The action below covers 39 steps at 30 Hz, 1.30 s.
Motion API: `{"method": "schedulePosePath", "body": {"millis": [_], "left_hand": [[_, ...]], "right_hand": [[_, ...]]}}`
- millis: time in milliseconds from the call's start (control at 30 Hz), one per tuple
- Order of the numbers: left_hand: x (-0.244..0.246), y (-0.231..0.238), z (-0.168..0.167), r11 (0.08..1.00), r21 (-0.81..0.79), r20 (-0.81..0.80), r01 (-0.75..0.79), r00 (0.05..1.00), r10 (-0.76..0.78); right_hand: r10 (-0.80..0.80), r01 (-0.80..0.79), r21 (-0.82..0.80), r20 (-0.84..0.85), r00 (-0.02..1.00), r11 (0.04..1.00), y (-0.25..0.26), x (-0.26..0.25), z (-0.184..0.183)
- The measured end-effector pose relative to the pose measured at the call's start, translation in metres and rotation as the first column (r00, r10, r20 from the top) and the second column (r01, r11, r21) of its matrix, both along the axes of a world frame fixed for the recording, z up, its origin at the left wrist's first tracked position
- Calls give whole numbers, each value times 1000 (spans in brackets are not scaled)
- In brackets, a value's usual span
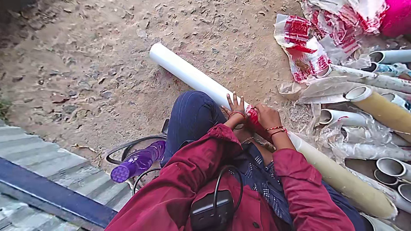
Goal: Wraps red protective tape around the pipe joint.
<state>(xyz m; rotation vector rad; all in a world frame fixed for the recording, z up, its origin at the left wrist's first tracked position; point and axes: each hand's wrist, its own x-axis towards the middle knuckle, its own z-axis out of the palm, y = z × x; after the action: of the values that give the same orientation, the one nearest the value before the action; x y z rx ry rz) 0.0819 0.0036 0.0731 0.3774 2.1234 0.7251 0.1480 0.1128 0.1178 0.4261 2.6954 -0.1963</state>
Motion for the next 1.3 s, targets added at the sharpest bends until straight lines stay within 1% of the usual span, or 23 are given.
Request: {"method": "schedulePosePath", "body": {"millis": [100,167,333,433,567,700,767,867,1033,1133,1300], "left_hand": [[1,0,0,1000,11,-12,-2,1000,2],[0,1,1,1000,-13,-7,12,1000,-12],[-1,2,2,999,-31,5,16,1000,-16],[-2,1,3,999,-29,9,16,1000,-16],[0,0,1,1000,-5,-18,-4,1000,4],[0,-1,2,1000,-7,-10,1,1000,-1],[0,-2,4,1000,-3,-15,2,1000,-2],[3,-3,4,1000,9,-37,-9,999,9],[-1,-1,5,1000,-2,0,7,1000,-7],[-1,1,1,1000,-4,-2,-2,1000,2],[-1,1,0,1000,-19,3,6,1000,-6]], "right_hand": [[66,-65,28,-42,997,997,1,-1,-5],[113,-110,38,-72,991,993,2,-1,-7],[108,-112,58,63,992,992,-1,-11,6],[127,-133,66,83,988,989,-2,-14,8],[160,-174,73,164,973,982,-3,-19,14],[142,-163,80,219,965,983,-3,-23,18],[135,-153,77,203,970,985,-3,-24,18],[166,-176,87,115,979,980,-2,-17,10],[185,-187,96,30,982,978,0,-11,2],[186,-189,94,41,982,978,0,-12,3],[179,-200,108,177,968,974,-8,-21,14]]}}
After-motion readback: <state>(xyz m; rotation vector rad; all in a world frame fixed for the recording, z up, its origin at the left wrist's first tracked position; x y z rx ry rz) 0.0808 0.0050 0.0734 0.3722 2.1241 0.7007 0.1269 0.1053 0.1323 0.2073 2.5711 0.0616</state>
